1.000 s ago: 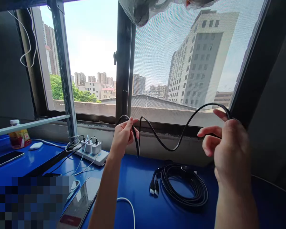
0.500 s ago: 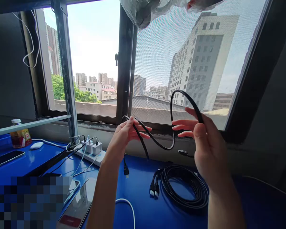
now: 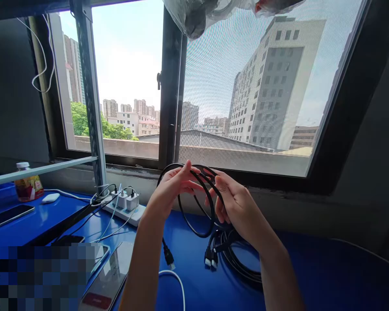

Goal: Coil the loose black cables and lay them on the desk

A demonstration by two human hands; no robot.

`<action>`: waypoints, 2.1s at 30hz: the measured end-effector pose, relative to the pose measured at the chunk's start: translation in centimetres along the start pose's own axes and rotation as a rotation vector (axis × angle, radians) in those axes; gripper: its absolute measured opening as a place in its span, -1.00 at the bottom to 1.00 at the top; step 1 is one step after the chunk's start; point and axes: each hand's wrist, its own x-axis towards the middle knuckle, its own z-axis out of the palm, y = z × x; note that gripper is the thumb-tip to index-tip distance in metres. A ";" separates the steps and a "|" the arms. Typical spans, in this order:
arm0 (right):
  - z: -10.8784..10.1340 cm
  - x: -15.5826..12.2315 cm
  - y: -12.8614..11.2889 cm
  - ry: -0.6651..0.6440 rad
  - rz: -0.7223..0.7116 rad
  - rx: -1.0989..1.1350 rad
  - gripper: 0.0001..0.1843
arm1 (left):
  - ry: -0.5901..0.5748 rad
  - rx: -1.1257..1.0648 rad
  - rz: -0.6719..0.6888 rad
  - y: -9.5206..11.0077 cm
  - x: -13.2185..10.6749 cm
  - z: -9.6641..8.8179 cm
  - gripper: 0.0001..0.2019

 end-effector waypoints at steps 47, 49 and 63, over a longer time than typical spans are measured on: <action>-1.5 0.7 1.4 0.618 -0.086 -0.338 -0.64 | 0.373 0.565 0.481 0.5 -1.7 1.9 -0.60; -1.5 0.6 1.3 0.669 -0.066 -0.370 -0.64 | 0.385 0.638 0.580 0.7 -2.0 1.7 -0.52; -1.0 -1.1 -1.8 0.658 -0.291 -0.046 -0.56 | 0.109 0.565 0.407 -2.3 0.3 1.6 -0.40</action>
